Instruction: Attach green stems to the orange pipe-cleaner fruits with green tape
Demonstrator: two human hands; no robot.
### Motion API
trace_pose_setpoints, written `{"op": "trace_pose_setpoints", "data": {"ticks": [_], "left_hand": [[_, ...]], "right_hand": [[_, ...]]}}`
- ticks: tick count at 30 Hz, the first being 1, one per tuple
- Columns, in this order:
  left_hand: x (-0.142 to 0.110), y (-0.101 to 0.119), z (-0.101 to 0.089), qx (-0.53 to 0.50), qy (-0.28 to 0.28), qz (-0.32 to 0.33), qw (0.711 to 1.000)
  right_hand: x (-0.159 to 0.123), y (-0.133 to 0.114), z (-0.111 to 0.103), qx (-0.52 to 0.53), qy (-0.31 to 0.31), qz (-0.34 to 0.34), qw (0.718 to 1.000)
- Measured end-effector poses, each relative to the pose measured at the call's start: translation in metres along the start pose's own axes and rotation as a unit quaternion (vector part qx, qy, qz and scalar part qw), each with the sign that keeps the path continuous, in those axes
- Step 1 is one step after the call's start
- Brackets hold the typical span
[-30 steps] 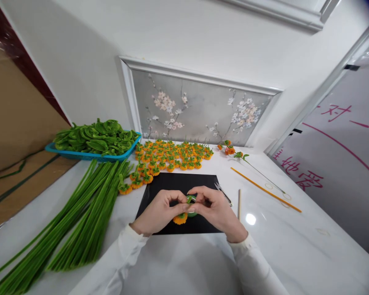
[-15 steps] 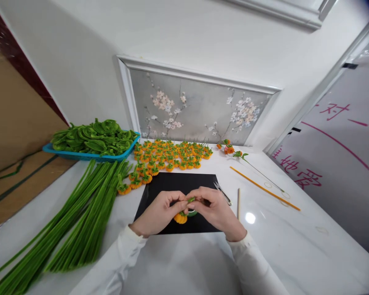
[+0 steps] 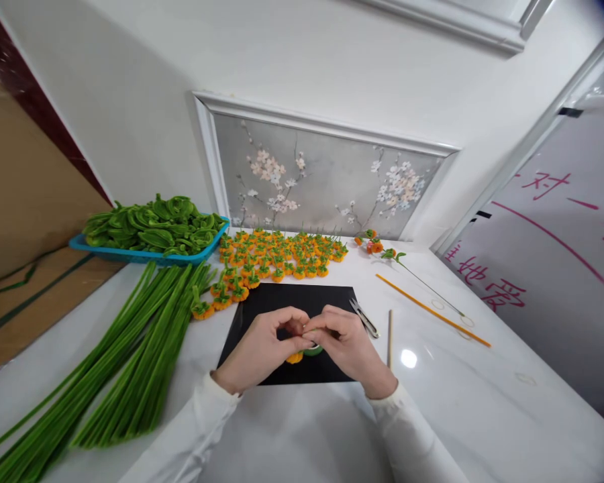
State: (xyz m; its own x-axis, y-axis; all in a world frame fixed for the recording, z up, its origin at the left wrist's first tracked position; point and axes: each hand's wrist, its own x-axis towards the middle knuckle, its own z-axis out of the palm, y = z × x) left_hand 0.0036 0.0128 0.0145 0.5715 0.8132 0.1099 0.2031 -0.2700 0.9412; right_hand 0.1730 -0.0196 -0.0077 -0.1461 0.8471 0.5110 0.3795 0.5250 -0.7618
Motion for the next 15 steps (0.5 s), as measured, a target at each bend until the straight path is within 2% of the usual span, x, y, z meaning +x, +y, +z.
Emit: {"op": "trace_pose_setpoints", "data": {"ticks": [9, 15], "left_hand": [[0.0005, -0.001, 0.0023, -0.091, 0.016, -0.04, 0.995], [0.0005, -0.0004, -0.0004, -0.095, 0.014, -0.044, 0.994]], "right_hand": [[0.0, -0.0041, -0.0056, -0.017, -0.017, 0.021, 1.0], [-0.0009, -0.0061, -0.0079, -0.019, -0.033, 0.012, 0.999]]}}
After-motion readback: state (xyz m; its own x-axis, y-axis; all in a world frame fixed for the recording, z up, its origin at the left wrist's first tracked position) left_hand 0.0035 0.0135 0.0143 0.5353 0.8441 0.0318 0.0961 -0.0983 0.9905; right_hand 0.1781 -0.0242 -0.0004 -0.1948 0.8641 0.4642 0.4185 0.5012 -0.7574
